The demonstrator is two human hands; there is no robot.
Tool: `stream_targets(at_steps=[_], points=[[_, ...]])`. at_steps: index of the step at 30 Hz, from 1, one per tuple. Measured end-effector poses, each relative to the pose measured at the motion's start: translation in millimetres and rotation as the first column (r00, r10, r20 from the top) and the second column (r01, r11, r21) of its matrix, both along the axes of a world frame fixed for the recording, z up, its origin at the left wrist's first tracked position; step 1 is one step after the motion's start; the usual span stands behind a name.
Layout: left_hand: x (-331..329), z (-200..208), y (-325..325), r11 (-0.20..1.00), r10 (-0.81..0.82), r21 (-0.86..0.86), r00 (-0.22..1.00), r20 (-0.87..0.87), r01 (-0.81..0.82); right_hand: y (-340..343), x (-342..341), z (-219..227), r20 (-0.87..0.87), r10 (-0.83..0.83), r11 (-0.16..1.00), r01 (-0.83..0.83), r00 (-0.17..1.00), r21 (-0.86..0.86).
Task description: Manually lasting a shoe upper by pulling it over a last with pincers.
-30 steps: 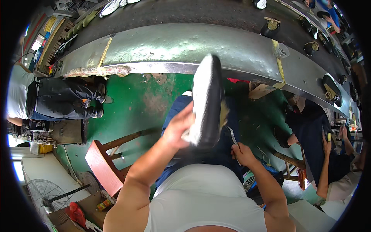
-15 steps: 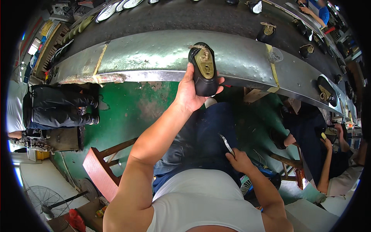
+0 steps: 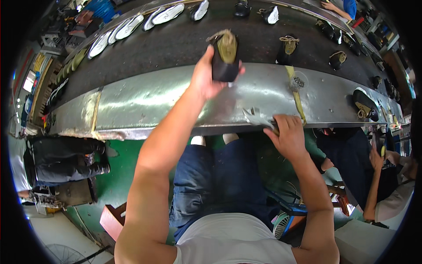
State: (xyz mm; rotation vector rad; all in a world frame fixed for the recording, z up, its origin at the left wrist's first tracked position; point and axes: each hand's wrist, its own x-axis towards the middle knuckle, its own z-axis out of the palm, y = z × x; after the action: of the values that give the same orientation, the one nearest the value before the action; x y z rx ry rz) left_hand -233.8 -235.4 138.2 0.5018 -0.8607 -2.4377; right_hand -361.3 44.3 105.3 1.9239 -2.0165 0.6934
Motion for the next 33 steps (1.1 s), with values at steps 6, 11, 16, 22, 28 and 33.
stream_targets(at_steps=[6,11,16,22,28,33], points=[[-107,-21,-66,0.477,0.419,-0.813,0.727,0.545,0.335,-48,-36,-11,0.065,-0.053,0.998,0.054,0.996,-0.021],[-135,-47,-79,0.159,0.490,-0.902,0.761,0.425,0.402,-51,-34,-4,0.135,-0.072,0.997,0.067,0.988,0.043],[-96,-65,-205,0.108,0.766,-0.979,0.613,0.193,0.173,-56,-36,-6,0.152,-0.098,0.993,0.087,0.983,0.076],[-8,-85,-407,0.057,0.986,-0.943,0.128,0.104,0.327,-52,-41,-7,0.130,-0.142,0.983,0.124,0.981,0.138],[19,-56,-504,0.478,0.855,-0.764,-0.030,0.518,0.433,-45,-41,-11,0.106,-0.152,0.971,0.129,0.983,0.200],[-13,-34,-509,0.603,0.766,-0.628,-0.137,0.628,0.492,-51,-37,-5,0.117,-0.145,0.960,0.111,0.982,0.257]])
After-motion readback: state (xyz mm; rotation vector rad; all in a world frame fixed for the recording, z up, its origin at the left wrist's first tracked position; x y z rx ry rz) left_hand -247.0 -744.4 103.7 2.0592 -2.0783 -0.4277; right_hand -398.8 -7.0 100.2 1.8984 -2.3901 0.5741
